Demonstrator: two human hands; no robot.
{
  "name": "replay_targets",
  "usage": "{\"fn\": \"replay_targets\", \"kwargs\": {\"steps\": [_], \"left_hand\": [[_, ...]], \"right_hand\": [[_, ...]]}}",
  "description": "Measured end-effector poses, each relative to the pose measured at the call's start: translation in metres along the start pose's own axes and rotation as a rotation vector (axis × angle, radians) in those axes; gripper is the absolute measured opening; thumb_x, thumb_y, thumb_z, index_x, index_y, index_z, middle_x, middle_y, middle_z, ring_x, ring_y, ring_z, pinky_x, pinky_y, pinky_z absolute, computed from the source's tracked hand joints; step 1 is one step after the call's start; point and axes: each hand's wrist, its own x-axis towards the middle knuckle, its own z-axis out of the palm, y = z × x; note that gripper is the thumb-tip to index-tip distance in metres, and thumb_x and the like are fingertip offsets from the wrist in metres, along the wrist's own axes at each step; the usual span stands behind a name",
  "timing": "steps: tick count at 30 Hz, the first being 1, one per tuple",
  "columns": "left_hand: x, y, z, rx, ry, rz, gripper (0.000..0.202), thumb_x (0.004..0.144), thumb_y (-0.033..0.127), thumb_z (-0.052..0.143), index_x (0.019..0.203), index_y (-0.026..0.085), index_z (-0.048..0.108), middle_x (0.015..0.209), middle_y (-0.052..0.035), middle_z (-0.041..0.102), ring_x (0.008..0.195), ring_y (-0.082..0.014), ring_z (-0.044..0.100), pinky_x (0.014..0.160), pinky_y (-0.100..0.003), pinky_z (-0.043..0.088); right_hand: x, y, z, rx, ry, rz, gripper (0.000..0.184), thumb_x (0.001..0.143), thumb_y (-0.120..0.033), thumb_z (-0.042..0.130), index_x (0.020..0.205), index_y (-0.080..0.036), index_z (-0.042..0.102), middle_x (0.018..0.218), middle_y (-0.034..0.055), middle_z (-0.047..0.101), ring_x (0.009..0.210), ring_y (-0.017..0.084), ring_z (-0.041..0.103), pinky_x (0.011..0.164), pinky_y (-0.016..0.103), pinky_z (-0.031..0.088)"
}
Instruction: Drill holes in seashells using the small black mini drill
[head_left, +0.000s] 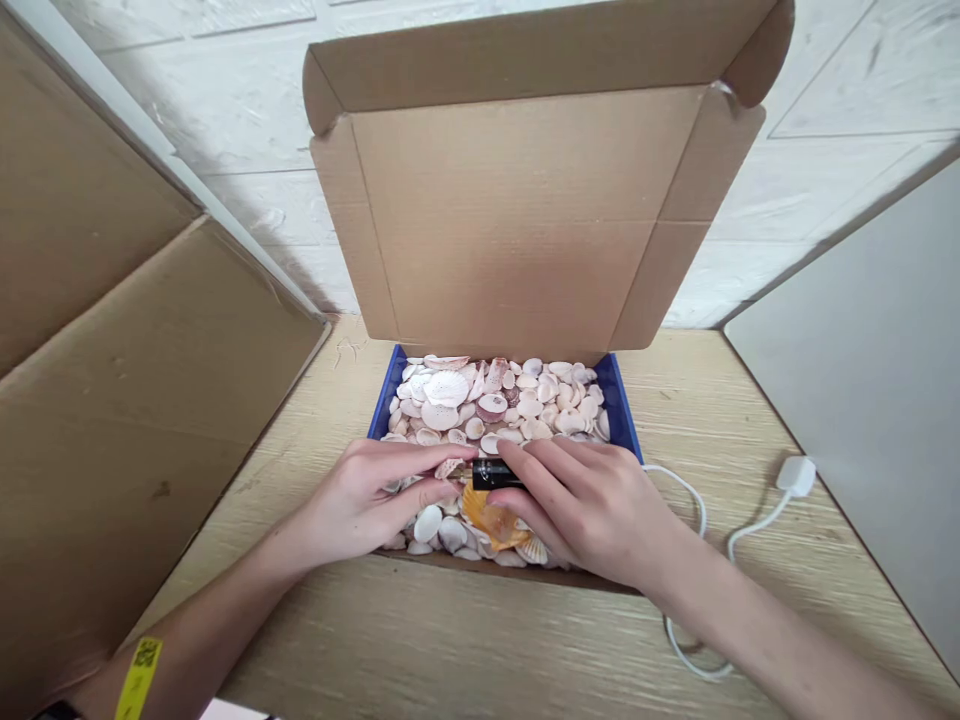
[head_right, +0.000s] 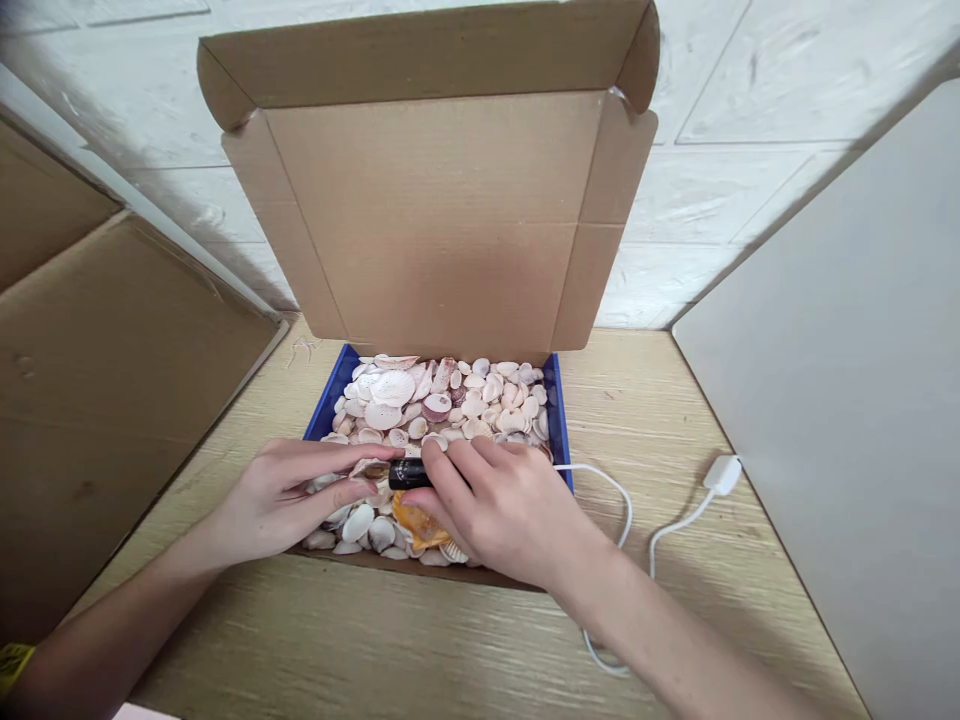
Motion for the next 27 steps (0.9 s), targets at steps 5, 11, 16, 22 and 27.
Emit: {"fn": "replay_targets", "kwargs": {"steps": [5, 11, 16, 22, 27], "left_hand": [[-0.0015, -0.0044, 0.0014, -0.015, 0.033, 0.015, 0.030, 0.084, 0.015, 0.064, 0.113, 0.021, 0.070, 0.096, -0.0021, 0.078, 0.067, -0.0104, 0.071, 0.065, -0.016, 0.055], [-0.0017, -0.0060, 0.0023, -0.037, 0.061, 0.014, 0.030, 0.083, 0.015, 0.066, 0.112, 0.022, 0.071, 0.100, -0.0032, 0.077, 0.077, -0.0145, 0.074, 0.072, -0.019, 0.058], [-0.0015, -0.0062, 0.0025, -0.038, 0.079, 0.020, 0.033, 0.082, 0.015, 0.067, 0.113, 0.025, 0.071, 0.103, -0.0025, 0.076, 0.083, -0.0167, 0.075, 0.076, -0.022, 0.058], [-0.0006, -0.0048, 0.0023, -0.042, 0.094, 0.036, 0.031, 0.081, 0.014, 0.068, 0.110, 0.023, 0.071, 0.100, -0.0030, 0.077, 0.079, -0.0161, 0.075, 0.075, -0.022, 0.059], [0.0009, -0.0023, 0.0016, -0.045, 0.079, 0.017, 0.032, 0.081, 0.013, 0.067, 0.111, 0.024, 0.071, 0.099, -0.0021, 0.077, 0.077, -0.0159, 0.075, 0.075, -0.022, 0.059]], "right_hand": [[0.0016, 0.0038, -0.0029, -0.015, 0.054, -0.030, 0.028, 0.093, -0.030, 0.054, 0.108, -0.007, 0.061, 0.083, 0.0073, 0.068, 0.071, 0.015, 0.059, 0.059, 0.028, 0.046], [-0.0017, 0.0063, -0.0022, 0.001, 0.055, -0.065, 0.029, 0.089, -0.019, 0.058, 0.115, -0.006, 0.058, 0.096, 0.0114, 0.068, 0.078, 0.018, 0.056, 0.066, 0.032, 0.046], [-0.0044, 0.0074, -0.0013, 0.014, 0.059, -0.073, 0.033, 0.086, -0.010, 0.058, 0.118, -0.004, 0.057, 0.101, 0.0136, 0.067, 0.083, 0.021, 0.056, 0.067, 0.034, 0.045], [-0.0028, 0.0081, -0.0019, 0.006, 0.074, -0.081, 0.031, 0.087, -0.008, 0.055, 0.117, -0.004, 0.057, 0.101, 0.0139, 0.067, 0.085, 0.021, 0.056, 0.068, 0.034, 0.045], [-0.0009, 0.0078, -0.0035, -0.010, 0.087, -0.086, 0.026, 0.088, -0.009, 0.052, 0.114, -0.007, 0.058, 0.098, 0.0123, 0.068, 0.084, 0.020, 0.056, 0.068, 0.034, 0.044]]}}
